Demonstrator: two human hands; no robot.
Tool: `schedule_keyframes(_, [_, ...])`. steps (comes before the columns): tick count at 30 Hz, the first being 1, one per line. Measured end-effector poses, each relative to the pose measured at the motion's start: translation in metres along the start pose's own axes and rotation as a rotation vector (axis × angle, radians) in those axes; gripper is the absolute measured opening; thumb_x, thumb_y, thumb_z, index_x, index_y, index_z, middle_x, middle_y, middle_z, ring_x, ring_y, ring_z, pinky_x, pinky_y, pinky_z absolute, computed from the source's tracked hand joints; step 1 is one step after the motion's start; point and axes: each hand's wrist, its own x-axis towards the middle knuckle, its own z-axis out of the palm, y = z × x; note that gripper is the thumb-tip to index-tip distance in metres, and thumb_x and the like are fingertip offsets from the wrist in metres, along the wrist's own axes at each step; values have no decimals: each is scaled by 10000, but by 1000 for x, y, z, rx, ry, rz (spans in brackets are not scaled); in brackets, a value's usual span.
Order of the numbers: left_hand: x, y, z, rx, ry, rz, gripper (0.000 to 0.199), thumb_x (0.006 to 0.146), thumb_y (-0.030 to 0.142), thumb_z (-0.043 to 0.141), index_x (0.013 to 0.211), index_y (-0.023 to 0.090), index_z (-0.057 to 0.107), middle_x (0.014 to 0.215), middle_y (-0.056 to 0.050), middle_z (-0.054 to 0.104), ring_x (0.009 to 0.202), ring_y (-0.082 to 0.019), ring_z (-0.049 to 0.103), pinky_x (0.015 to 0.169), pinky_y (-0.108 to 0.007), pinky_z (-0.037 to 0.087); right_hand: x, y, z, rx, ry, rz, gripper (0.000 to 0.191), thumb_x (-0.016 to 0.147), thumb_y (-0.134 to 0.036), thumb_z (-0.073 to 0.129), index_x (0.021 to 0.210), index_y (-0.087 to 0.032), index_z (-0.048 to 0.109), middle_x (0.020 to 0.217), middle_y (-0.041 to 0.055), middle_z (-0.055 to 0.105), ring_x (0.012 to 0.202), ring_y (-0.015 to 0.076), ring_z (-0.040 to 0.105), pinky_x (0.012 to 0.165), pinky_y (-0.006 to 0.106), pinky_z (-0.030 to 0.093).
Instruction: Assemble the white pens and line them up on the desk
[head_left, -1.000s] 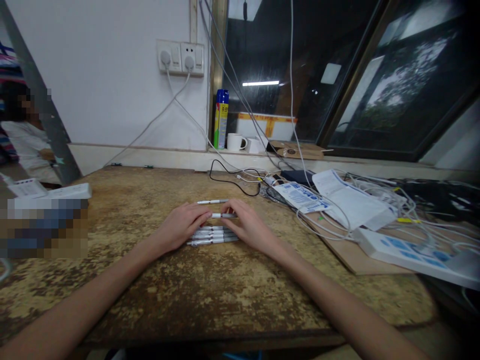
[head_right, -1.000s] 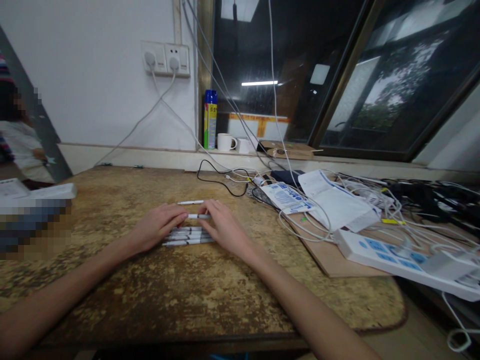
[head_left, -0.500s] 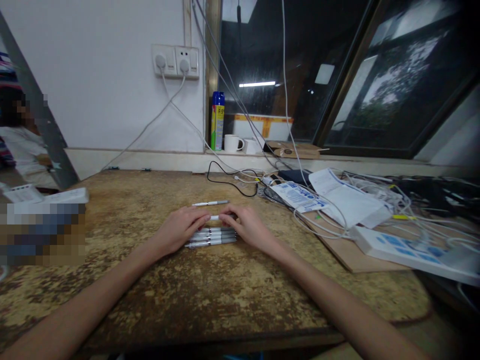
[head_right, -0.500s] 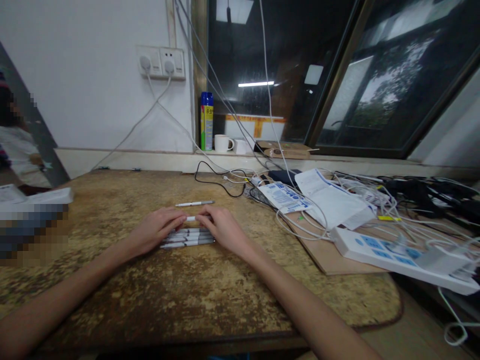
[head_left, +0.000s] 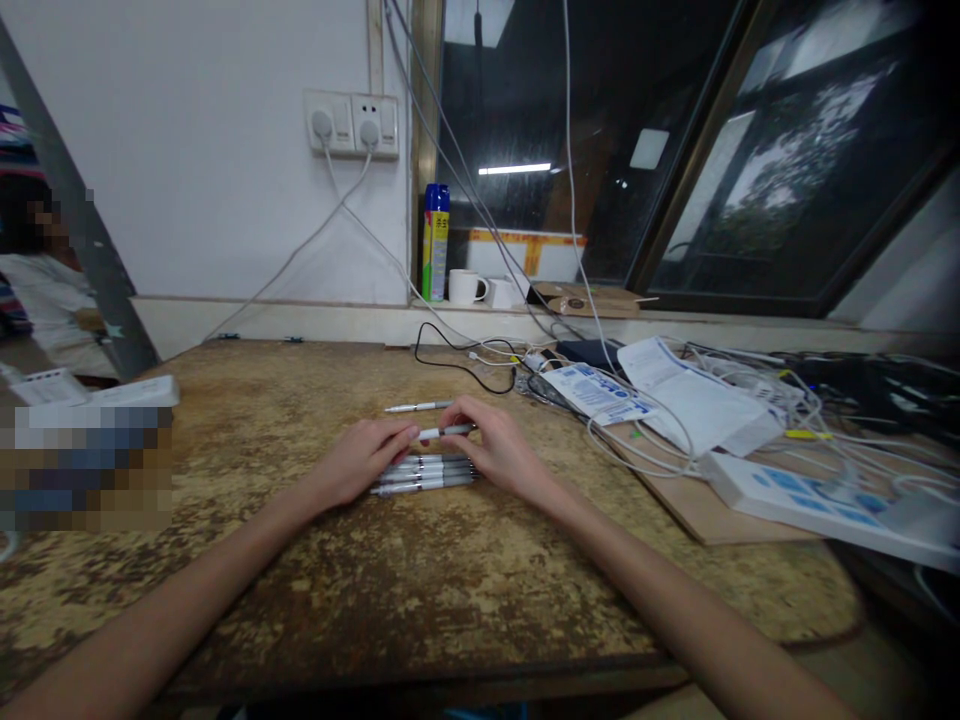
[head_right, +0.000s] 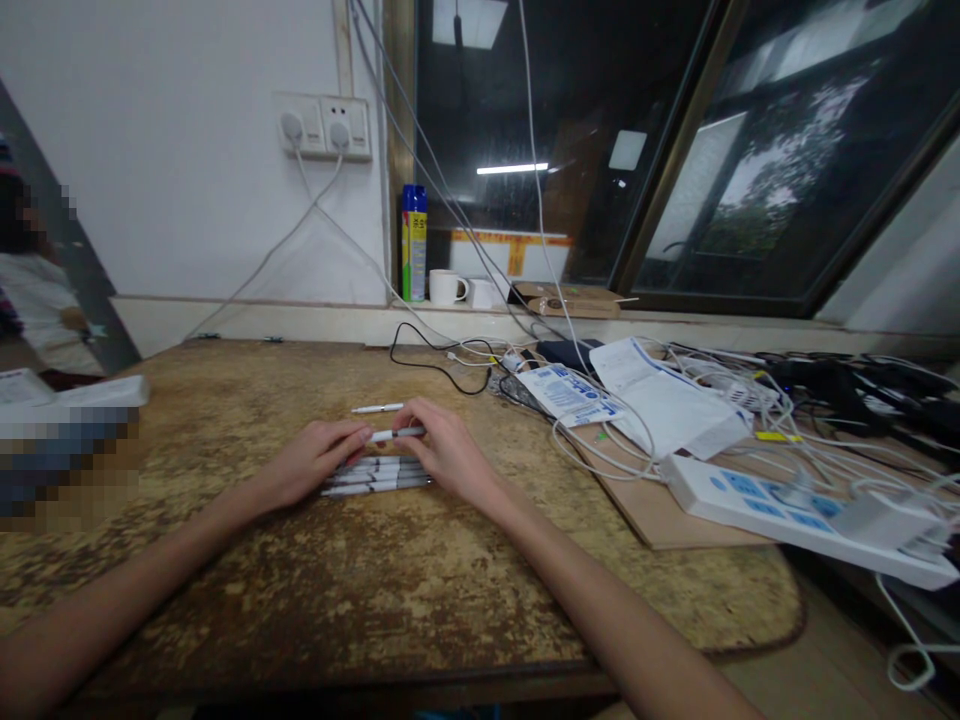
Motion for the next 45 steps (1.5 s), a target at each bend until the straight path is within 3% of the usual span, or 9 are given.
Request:
schedule_keyframes(6, [-1, 1, 0, -98, -24, -44, 531, 1049, 507, 343, 652, 183, 482, 598, 24, 472, 604, -155, 456, 617, -275, 307, -1, 0, -3, -24, -19, -43, 80, 920, -131, 636, 966, -195, 621, 959, 49, 660, 896, 186, 625, 801, 291, 480])
schedule_keyframes(24, [-3, 4, -4, -206, -71, -45, 537, 1049, 512, 341, 652, 180, 483, 623, 19, 472, 602, -144, 437, 608, -272, 316, -1, 3, -4, -28, 1, -155, 43, 976, -199, 586, 945, -209, 615, 958, 61, 649, 951, 211, 623, 858, 336, 485])
schedule_keyframes(32, [-3, 2, -3, -181, -52, 1, 508, 1041, 518, 363, 690, 178, 500, 657, 19, 504, 621, -143, 464, 621, -268, 325, -3, -5, -3, 24, -48, 38, 151, 1005, -307, 565, 1035, -216, 681, 984, 41, 747, 905, 186, 693, 829, 308, 517])
schedule_keyframes(40, [-3, 2, -3, -201, -35, -62, 549, 1041, 535, 336, 650, 182, 489, 595, 20, 468, 570, -137, 434, 577, -267, 324, -1, -4, -5, 3, 7, -23, 93, 967, -257, 622, 1011, -225, 698, 991, 41, 754, 948, 200, 699, 881, 349, 524])
schedule_keyframes(45, [-3, -2, -5, -222, 7, -69, 552, 1043, 510, 355, 730, 156, 641, 624, -5, 560, 576, -140, 473, 577, -259, 363, 0, 1, -8, 18, 72, 5, 113, 919, -245, 673, 1027, -224, 701, 1007, 46, 746, 947, 207, 692, 893, 366, 528])
